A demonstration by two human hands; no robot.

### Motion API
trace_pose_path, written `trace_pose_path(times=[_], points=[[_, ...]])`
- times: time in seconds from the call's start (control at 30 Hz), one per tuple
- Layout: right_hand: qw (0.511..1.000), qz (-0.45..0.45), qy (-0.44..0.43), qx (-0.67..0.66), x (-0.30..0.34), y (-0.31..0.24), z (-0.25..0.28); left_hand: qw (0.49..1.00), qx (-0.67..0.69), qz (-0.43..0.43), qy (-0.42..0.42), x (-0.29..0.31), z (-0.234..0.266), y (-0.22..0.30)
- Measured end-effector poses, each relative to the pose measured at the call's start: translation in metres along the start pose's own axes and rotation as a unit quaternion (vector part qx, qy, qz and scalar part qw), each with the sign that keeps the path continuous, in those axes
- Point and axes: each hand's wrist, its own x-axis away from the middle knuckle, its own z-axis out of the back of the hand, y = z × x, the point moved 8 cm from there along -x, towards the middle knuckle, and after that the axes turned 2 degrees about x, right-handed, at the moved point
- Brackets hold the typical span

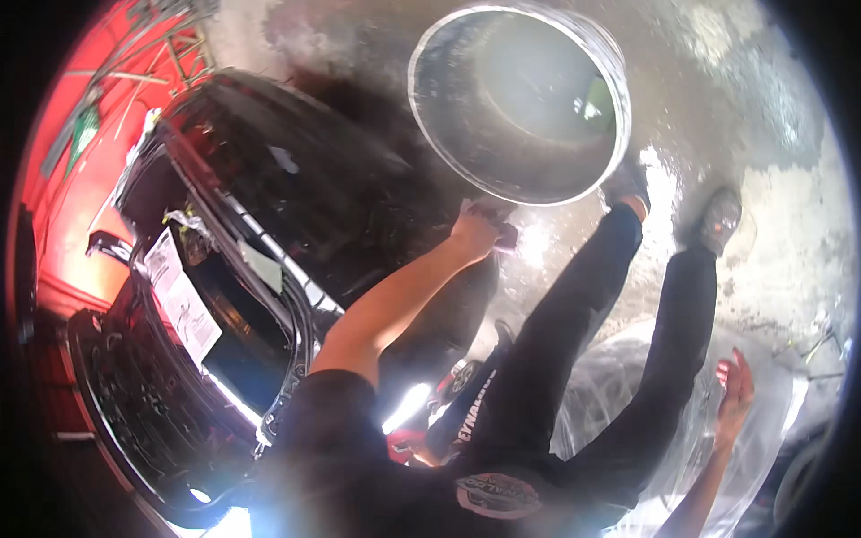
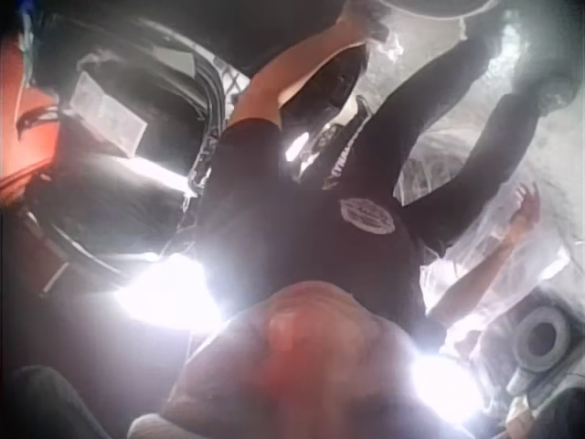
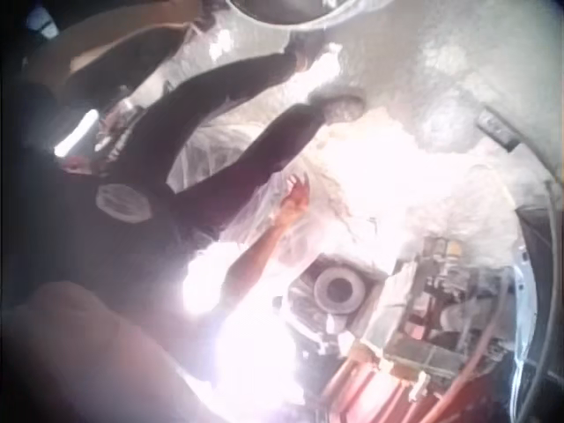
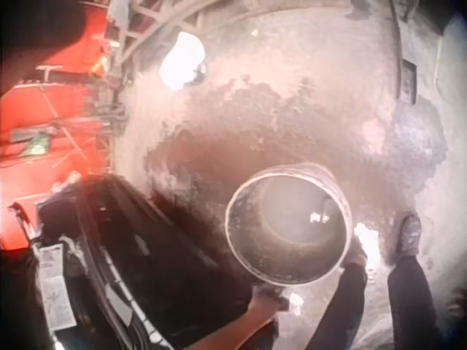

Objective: The person wipes the front bumper of a black car with a purple cloth, then uses a sanding block to smooth the surface. They repeatedly dip the sanding block into a bucket of water and continue sanding the bumper while sitting on the floor.

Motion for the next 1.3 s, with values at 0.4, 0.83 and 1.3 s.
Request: trace_pose_path(times=[0.4, 0.83, 1.3], points=[[1.0, 0.012, -0.021, 0.011, 0.028, -0.035, -0.023, 0.892, -0.124, 0.303, 0.31, 0.259, 0.175, -0.285], [0.996, 0.079, -0.031, -0.008, 0.064, -0.08, -0.001, 0.965, 0.049, 0.115, 0.232, 0.333, 0.009, 0.036], [0.995, 0.072, 0.011, 0.071, 0.1, -0.061, 0.107, 0.887, 0.033, 0.303, 0.346, 0.379, 0.051, -0.024]])
